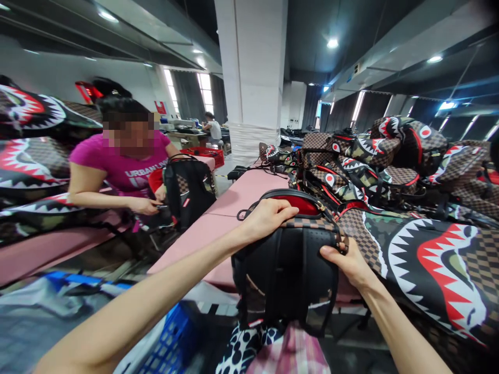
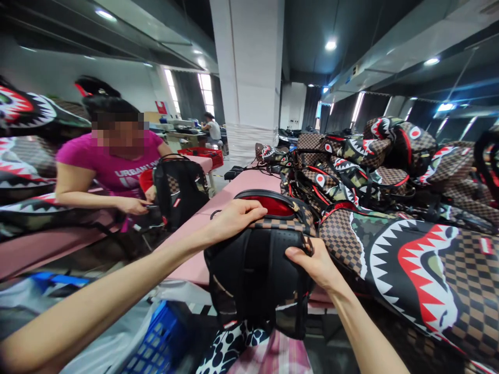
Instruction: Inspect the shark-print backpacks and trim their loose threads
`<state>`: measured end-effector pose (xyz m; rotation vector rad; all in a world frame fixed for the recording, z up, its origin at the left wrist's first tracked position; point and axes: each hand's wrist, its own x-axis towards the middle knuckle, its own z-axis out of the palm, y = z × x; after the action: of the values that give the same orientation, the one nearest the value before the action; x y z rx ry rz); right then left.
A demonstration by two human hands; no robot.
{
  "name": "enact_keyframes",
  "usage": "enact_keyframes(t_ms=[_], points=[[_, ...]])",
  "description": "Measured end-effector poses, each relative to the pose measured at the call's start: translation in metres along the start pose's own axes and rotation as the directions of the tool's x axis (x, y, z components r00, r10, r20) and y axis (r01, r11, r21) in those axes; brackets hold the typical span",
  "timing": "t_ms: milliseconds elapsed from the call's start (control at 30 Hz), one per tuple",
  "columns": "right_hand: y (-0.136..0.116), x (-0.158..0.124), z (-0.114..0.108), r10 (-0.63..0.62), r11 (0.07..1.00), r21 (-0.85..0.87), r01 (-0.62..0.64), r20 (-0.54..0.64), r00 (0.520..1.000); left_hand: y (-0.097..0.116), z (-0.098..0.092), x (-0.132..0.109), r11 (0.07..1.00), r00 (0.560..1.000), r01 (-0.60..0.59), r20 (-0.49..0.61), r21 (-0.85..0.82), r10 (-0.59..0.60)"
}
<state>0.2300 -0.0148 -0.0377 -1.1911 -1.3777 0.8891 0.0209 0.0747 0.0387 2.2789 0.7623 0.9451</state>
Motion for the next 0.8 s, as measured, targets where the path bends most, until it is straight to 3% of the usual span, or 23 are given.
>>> enact_keyframes(t_ms=[67, 100, 167, 233, 300, 400, 500, 567, 667, 733, 800], points=[[0.005, 0.005, -0.005, -0.049, 0.999, 0.008, 0.049, -0.055, 0.997, 0.003, -0.011, -0.023, 0.996, 0.978, -0.06, -0.196, 0.062, 0.071], [0.007, 0.007, -0.007, -0.065, 0.998, 0.012, 0.066, -0.075, 0.995, 0.003, -0.017, -0.037, 0.997, 0.955, -0.03, -0.291, 0.075, 0.05], [0.008, 0.01, -0.009, -0.075, 0.997, 0.016, 0.077, -0.085, 0.994, -0.006, -0.023, -0.066, 0.989, 0.926, 0.145, -0.353, 0.006, -0.134], [0.007, 0.013, -0.009, -0.065, 0.998, 0.018, 0.067, -0.058, 0.996, -0.018, -0.02, -0.088, 0.934, 0.901, 0.329, -0.249, -0.139, -0.355], [0.007, 0.013, -0.009, -0.044, 0.999, 0.02, 0.045, -0.032, 0.999, -0.026, -0.01, -0.097, 0.866, 0.885, 0.407, -0.11, -0.291, -0.452], [0.01, 0.012, -0.012, -0.026, 0.999, 0.04, 0.028, -0.038, 0.999, -0.023, 0.01, -0.09, 0.743, 0.882, 0.407, 0.018, -0.532, -0.47], [0.016, 0.012, -0.019, -0.032, 0.998, 0.052, 0.037, -0.08, 0.996, -0.015, 0.024, -0.074, 0.618, 0.909, 0.386, 0.169, -0.685, -0.381], [0.018, 0.015, -0.024, -0.048, 0.998, 0.028, 0.052, -0.108, 0.993, -0.016, 0.029, -0.066, 0.679, 0.939, 0.329, 0.149, -0.657, -0.311], [0.02, 0.021, -0.023, -0.109, 0.994, -0.046, 0.103, -0.149, 0.983, -0.025, 0.032, -0.06, 0.835, 0.966, 0.226, 0.003, -0.502, -0.26], [0.019, 0.018, -0.018, -0.131, 0.99, -0.085, 0.116, -0.189, 0.973, -0.029, 0.033, -0.064, 0.868, 0.964, 0.214, -0.044, -0.449, -0.261], [0.014, 0.003, -0.011, -0.12, 0.991, -0.08, 0.103, -0.24, 0.963, -0.025, 0.032, -0.077, 0.845, 0.955, 0.26, -0.006, -0.468, -0.297]])
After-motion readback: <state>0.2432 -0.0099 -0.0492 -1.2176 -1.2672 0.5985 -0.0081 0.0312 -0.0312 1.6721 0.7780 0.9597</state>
